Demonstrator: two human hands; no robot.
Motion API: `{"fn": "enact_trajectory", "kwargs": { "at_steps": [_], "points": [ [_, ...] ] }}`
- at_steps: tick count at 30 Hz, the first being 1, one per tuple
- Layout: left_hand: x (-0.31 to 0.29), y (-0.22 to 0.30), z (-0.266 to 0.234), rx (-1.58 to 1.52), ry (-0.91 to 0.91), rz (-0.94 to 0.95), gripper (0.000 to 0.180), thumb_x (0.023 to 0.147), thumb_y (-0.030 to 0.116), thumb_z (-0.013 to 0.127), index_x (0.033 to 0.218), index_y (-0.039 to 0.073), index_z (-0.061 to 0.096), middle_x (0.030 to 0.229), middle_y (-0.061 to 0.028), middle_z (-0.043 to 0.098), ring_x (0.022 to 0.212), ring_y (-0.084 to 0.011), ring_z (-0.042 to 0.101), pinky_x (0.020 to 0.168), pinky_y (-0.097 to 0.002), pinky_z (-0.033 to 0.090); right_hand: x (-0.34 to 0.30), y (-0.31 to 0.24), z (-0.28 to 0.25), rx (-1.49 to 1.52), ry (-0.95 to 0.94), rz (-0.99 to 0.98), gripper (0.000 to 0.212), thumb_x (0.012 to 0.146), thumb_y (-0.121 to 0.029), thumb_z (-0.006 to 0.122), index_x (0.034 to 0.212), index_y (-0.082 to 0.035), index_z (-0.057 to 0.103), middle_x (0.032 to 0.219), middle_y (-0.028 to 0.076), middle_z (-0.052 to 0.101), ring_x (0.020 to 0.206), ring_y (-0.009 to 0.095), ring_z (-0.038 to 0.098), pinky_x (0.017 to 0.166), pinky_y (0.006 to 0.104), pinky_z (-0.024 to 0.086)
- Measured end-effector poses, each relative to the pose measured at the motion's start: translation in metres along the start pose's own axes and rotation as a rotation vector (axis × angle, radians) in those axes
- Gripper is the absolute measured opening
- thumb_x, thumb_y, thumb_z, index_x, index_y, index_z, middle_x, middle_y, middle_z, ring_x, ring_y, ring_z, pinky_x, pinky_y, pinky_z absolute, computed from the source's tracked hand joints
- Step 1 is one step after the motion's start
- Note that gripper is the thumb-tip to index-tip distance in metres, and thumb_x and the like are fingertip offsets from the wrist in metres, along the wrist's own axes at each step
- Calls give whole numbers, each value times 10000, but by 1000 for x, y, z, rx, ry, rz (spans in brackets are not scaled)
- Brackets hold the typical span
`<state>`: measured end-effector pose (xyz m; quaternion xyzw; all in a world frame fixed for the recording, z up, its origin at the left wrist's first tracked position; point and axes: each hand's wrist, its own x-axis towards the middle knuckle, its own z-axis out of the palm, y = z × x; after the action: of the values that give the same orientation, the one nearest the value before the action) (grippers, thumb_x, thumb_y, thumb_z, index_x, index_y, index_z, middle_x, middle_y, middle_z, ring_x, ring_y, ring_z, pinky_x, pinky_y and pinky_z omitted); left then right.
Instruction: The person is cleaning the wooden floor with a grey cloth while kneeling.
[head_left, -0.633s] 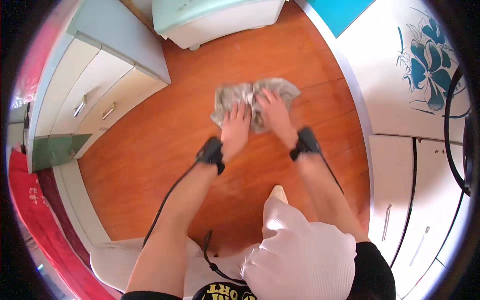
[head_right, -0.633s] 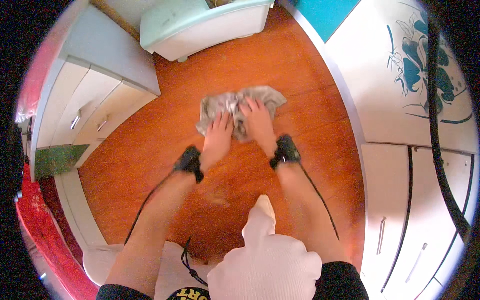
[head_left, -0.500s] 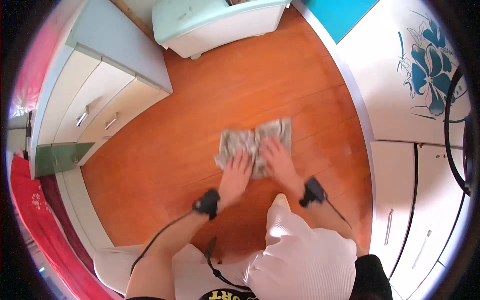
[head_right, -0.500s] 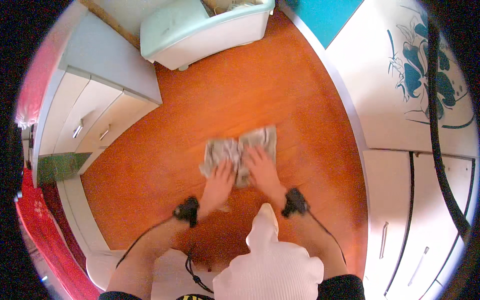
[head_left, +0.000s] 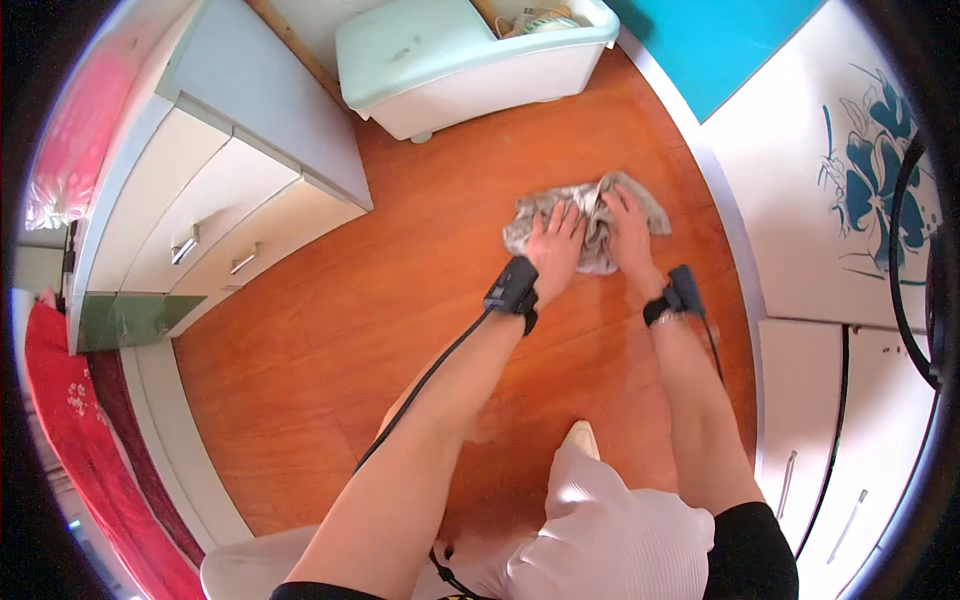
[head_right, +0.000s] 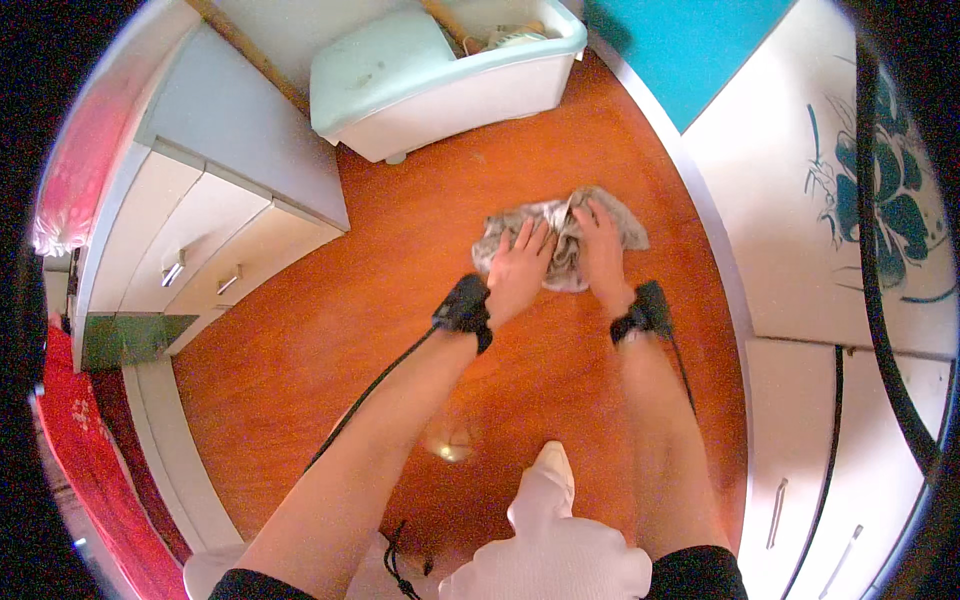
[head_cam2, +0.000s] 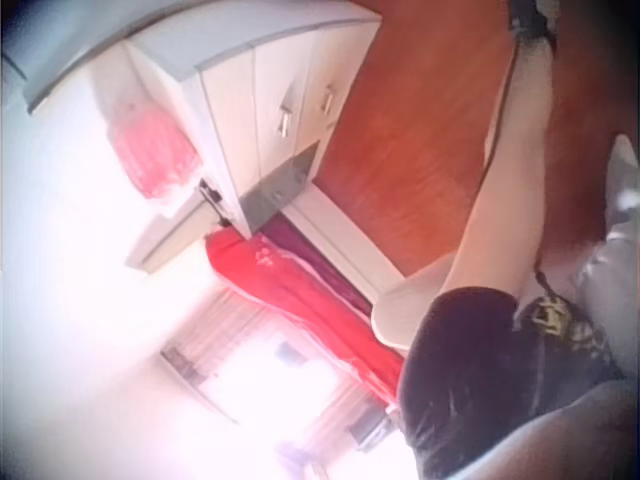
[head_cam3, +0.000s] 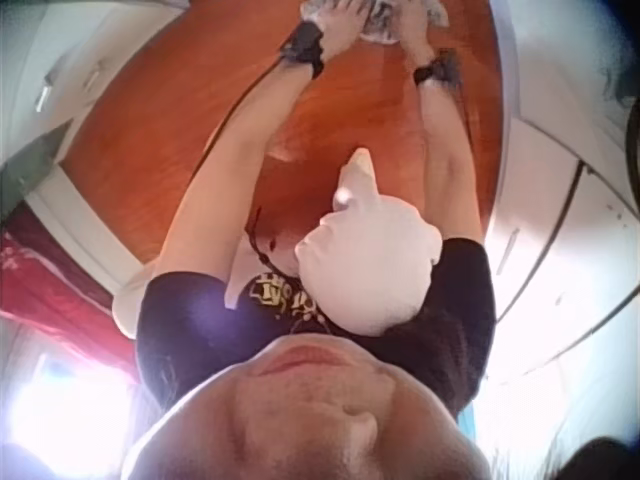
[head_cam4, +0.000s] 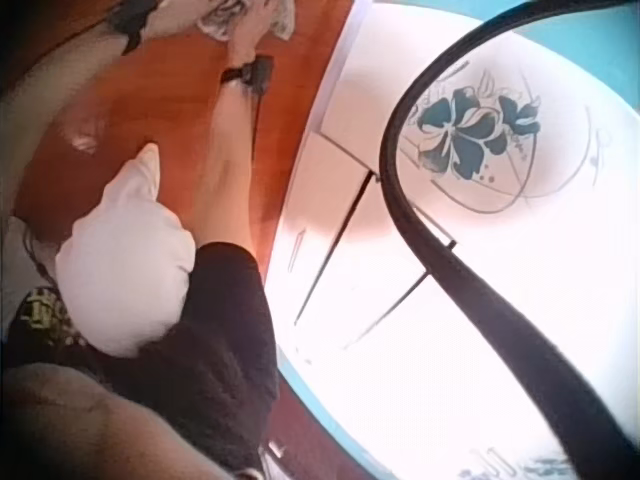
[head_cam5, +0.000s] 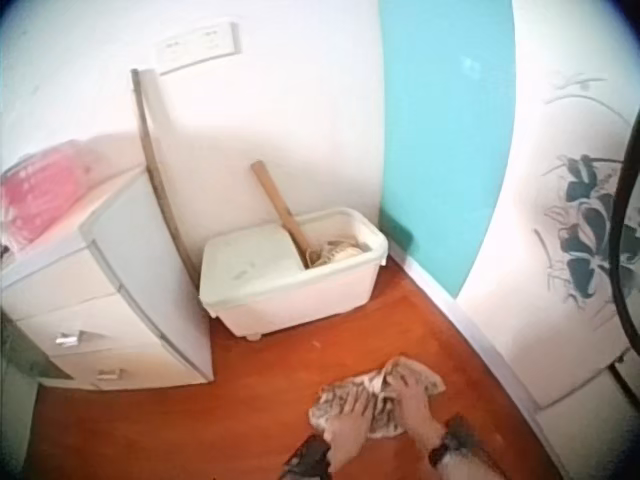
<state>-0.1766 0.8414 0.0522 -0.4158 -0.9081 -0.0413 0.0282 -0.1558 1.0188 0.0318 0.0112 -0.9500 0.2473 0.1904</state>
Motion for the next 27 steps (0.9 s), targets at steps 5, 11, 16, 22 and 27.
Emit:
{"fn": "enact_trajectory", "kwargs": {
  "at_steps": [5, 11, 16, 22, 27],
  "points": [
    [32, -78, 0, 24, -57, -170, 540, 875, 147, 467, 1403, 83, 374, 1506, -130, 281, 1384, -332, 275, 1082, -547, 269, 100, 0, 55, -56, -1, -40, 375, 749, 28, 560, 1115, -51, 569, 1241, 215, 500, 1144, 424, 459, 973, 488, 388],
    [-30, -166, -18, -55, -110, -397, 560, 854, 49, 398, 1412, 38, 339, 1515, -154, 249, 1381, -374, 257, 1118, -534, 212, 166, -93, 131, -190, -176, -301, 314, 800, -94, 513, 1097, -56, 607, 1220, 213, 523, 1138, 408, 472, 981, 479, 381],
    [-172, -159, -27, -76, -139, -527, 616, 758, -56, 468, 1363, -22, 359, 1490, -185, 265, 1374, -414, 228, 1120, -491, 235, 105, -198, 160, 60, -325, -493, 439, 712, -112, 590, 1145, -39, 614, 1322, 185, 482, 1251, 395, 407, 1061, 483, 327],
    [-353, -47, -48, -182, -367, -417, 607, 745, 68, 576, 1306, -73, 392, 1448, -286, 231, 1360, -509, 155, 1093, -595, 197, -63, -261, 106, 408, -515, -697, 333, 719, -168, 620, 1043, -96, 657, 1338, 126, 494, 1280, 330, 405, 1055, 515, 321],
    [-319, -41, -52, -239, -371, -490, 611, 778, 121, 593, 1326, -47, 380, 1449, -284, 234, 1361, -508, 151, 1090, -596, 197, -69, -229, 97, 370, -336, -689, 349, 719, -203, 618, 1056, -120, 646, 1306, 106, 520, 1243, 306, 452, 1022, 495, 358]
  ]
}}
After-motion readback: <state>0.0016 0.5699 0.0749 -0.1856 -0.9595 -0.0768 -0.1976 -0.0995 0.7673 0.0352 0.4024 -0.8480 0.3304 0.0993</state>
